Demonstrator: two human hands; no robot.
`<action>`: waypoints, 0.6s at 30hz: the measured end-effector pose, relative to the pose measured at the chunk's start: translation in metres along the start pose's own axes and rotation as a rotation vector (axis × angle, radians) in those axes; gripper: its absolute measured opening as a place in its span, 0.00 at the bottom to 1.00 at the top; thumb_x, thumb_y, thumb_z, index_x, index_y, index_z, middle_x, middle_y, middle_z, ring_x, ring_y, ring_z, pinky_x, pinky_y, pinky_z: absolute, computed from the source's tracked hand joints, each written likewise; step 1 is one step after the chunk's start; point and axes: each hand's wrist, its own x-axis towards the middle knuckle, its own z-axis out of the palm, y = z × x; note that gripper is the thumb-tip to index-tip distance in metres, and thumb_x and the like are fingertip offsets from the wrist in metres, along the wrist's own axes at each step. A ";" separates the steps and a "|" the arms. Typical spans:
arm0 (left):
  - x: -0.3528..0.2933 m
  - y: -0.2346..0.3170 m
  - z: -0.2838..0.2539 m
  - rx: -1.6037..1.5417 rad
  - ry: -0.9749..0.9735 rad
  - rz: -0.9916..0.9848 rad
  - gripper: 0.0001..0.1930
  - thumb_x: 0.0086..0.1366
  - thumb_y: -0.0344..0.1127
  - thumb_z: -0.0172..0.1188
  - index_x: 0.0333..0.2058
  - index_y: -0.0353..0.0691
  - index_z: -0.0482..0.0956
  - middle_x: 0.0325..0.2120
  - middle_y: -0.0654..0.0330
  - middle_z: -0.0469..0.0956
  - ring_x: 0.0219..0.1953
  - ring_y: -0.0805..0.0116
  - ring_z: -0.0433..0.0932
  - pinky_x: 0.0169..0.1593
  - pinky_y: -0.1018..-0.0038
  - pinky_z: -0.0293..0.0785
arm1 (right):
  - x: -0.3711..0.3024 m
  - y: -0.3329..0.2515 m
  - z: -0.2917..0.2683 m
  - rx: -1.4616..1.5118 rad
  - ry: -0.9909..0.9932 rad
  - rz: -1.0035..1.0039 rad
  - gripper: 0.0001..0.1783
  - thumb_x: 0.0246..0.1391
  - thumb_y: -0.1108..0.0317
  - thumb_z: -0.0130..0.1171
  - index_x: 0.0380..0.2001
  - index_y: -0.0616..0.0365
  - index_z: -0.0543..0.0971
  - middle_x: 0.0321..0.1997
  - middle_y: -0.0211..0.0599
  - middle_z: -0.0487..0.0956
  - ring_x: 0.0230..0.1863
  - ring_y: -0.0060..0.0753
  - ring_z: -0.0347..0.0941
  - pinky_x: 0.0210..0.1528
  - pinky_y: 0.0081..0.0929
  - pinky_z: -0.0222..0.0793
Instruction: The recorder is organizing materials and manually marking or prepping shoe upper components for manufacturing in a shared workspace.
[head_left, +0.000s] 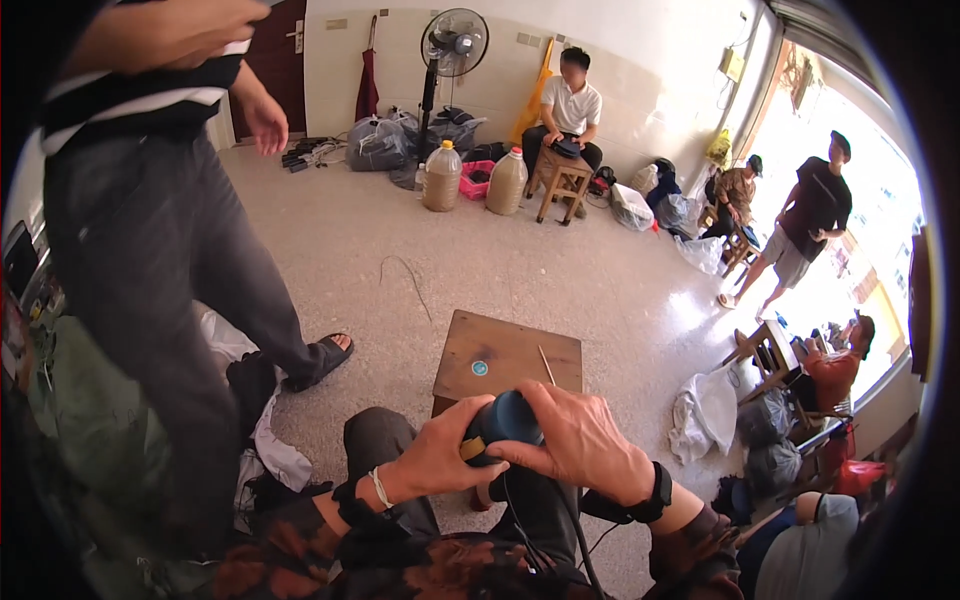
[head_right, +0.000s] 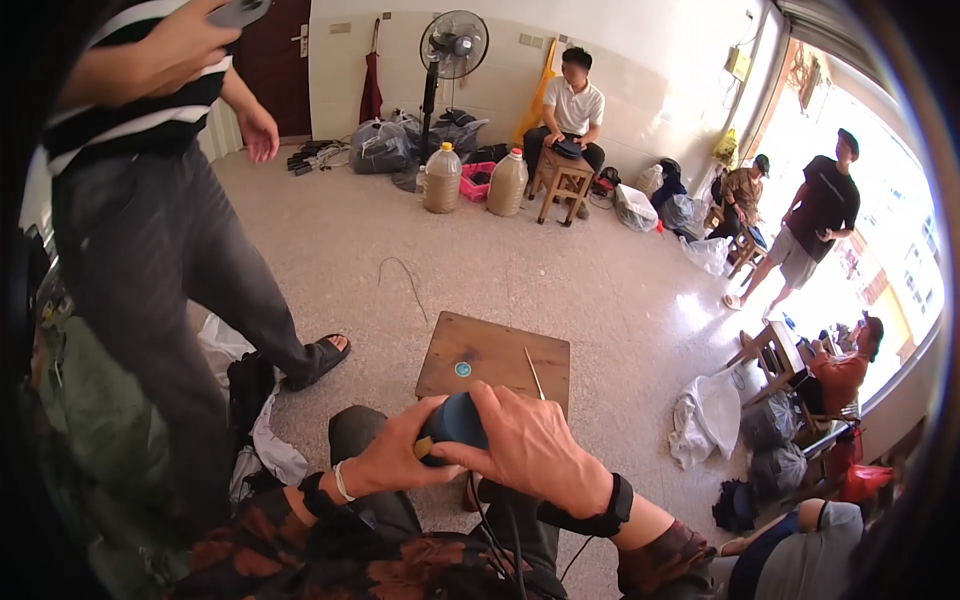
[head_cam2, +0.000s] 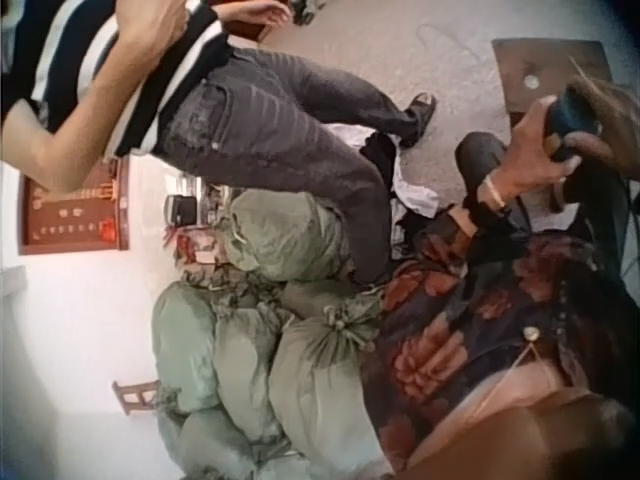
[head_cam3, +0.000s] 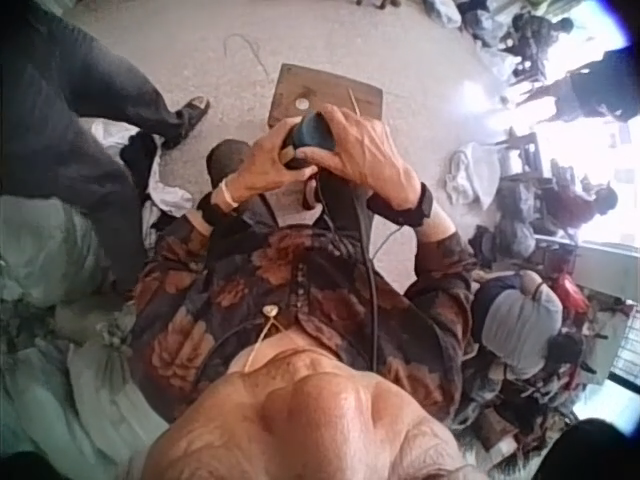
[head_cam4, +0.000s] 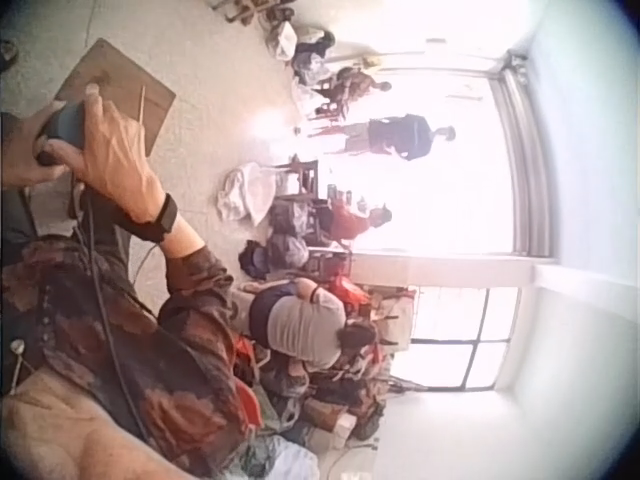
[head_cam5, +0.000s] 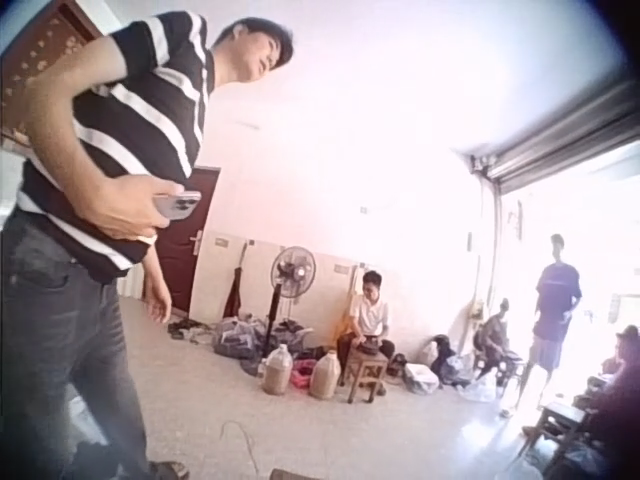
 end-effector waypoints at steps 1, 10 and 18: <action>-0.001 -0.001 0.005 0.001 -0.005 0.002 0.38 0.49 0.40 0.74 0.56 0.37 0.66 0.46 0.47 0.76 0.49 0.49 0.79 0.52 0.63 0.75 | -0.003 0.003 0.003 0.005 -0.007 0.010 0.33 0.53 0.45 0.64 0.44 0.66 0.71 0.31 0.50 0.78 0.32 0.53 0.79 0.31 0.42 0.74; -0.006 -0.006 -0.006 -0.206 -0.255 -0.053 0.39 0.48 0.40 0.75 0.57 0.34 0.67 0.47 0.50 0.77 0.50 0.60 0.79 0.54 0.67 0.73 | -0.002 0.009 -0.017 0.330 -0.254 -0.184 0.35 0.46 0.65 0.65 0.60 0.55 0.67 0.53 0.53 0.72 0.53 0.57 0.71 0.55 0.42 0.69; -0.007 -0.004 -0.024 -0.372 -0.461 -0.082 0.41 0.47 0.38 0.76 0.59 0.34 0.66 0.49 0.54 0.76 0.52 0.66 0.75 0.59 0.70 0.69 | 0.006 0.000 -0.048 0.495 -0.338 -0.325 0.40 0.41 0.75 0.65 0.62 0.54 0.68 0.60 0.49 0.69 0.63 0.54 0.65 0.65 0.41 0.63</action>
